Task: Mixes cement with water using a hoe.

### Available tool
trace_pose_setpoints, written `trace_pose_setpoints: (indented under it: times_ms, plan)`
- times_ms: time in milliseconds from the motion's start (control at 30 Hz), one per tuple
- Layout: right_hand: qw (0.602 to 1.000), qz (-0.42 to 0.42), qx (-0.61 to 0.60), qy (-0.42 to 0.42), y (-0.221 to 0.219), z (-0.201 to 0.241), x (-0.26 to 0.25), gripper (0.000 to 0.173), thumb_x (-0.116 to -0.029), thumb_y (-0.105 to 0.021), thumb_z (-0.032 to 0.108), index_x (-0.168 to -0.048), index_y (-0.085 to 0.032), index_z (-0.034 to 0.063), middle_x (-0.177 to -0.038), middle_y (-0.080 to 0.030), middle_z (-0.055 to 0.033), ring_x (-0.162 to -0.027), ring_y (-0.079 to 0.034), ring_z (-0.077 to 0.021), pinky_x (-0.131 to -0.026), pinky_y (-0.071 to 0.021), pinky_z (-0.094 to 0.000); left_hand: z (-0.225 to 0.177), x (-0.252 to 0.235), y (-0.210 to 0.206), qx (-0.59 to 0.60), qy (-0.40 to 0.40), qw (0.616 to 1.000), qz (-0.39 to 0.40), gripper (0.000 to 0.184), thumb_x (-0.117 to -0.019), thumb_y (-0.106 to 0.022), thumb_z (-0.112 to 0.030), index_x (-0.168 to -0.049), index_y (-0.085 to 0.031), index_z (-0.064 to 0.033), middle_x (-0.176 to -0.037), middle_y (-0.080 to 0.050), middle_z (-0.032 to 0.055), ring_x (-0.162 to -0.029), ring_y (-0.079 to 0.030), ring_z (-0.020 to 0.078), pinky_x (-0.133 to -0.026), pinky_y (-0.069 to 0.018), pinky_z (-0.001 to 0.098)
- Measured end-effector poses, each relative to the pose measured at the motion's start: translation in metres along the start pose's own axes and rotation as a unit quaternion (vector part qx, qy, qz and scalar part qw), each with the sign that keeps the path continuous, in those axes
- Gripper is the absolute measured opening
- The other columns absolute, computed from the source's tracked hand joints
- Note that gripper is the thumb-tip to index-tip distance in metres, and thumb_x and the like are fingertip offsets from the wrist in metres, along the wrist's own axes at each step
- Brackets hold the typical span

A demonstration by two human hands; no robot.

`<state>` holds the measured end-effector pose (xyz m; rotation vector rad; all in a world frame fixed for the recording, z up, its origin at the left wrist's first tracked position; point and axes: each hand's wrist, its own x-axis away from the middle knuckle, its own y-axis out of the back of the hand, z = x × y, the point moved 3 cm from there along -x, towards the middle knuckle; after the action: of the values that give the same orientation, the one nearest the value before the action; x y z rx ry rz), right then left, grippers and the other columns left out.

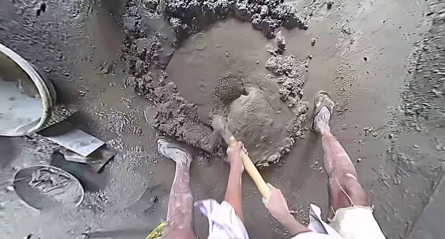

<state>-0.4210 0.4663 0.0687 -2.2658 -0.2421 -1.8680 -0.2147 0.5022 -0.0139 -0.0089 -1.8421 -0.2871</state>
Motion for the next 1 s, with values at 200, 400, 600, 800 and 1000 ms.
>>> trace_pose_setpoints:
  times_ms: [200,400,600,800,1000]
  plan:
    - [0.979,-0.030,0.102,0.172,0.060,0.099,0.003,0.050,-0.0885,-0.070,0.016,-0.137,-0.058,0.0127,-0.122,-0.069,-0.0194,-0.115,-0.066,-0.0390,-0.094,-0.0518,-0.0598,-0.111,0.054,0.057,0.188,-0.172,0.967,-0.012,0.029,-0.0950,-0.037,0.000,-0.073,-0.053,-0.0103,-0.054,-0.058,-0.0012,-0.050,-0.060,0.0112,-0.056,-0.0563,0.0282]
    - [0.988,-0.086,-0.016,0.128,0.000,0.106,0.048,0.043,-0.0872,-0.069,0.012,-0.130,-0.062,0.0074,-0.121,-0.068,-0.0197,-0.117,-0.063,-0.0387,-0.100,-0.0486,-0.0565,-0.119,0.088,0.088,0.138,-0.268,0.953,0.021,0.021,-0.0875,-0.043,-0.008,-0.071,-0.054,-0.0144,-0.054,-0.057,-0.0030,-0.048,-0.059,0.0099,-0.054,-0.0554,0.0275]
    - [0.988,0.047,-0.098,-0.113,-0.090,-0.015,0.100,0.044,-0.0872,-0.076,0.025,-0.125,-0.067,0.0040,-0.117,-0.070,-0.0260,-0.112,-0.067,-0.0439,-0.092,-0.0522,-0.0637,0.032,0.089,0.051,-0.001,0.065,0.998,-0.018,0.015,-0.0917,-0.059,0.006,-0.104,-0.051,0.0056,-0.061,-0.056,0.0069,-0.044,-0.054,0.0123,-0.042,-0.0499,0.0264]
    - [0.984,-0.052,-0.107,0.133,0.025,0.166,0.031,0.044,-0.0871,-0.077,0.029,-0.124,-0.067,0.0069,-0.111,-0.072,-0.0169,-0.104,-0.069,-0.0326,-0.092,-0.0550,-0.0549,-0.170,-0.025,0.017,-0.025,-0.118,0.992,0.035,0.013,-0.0987,-0.060,-0.010,-0.106,-0.053,-0.0015,-0.070,-0.060,0.0057,-0.051,-0.057,0.0137,-0.049,-0.0536,0.0305]
    - [0.928,-0.149,-0.087,0.330,0.183,0.307,0.039,0.038,-0.0856,-0.078,0.022,-0.121,-0.065,0.0138,-0.099,-0.071,-0.0149,-0.093,-0.069,-0.0339,-0.076,-0.0546,-0.0594,-0.397,-0.012,-0.026,0.036,-0.354,0.933,0.053,0.016,-0.1012,-0.048,-0.014,-0.085,-0.051,-0.0159,-0.062,-0.055,-0.0047,-0.052,-0.058,0.0101,-0.052,-0.0557,0.0293]
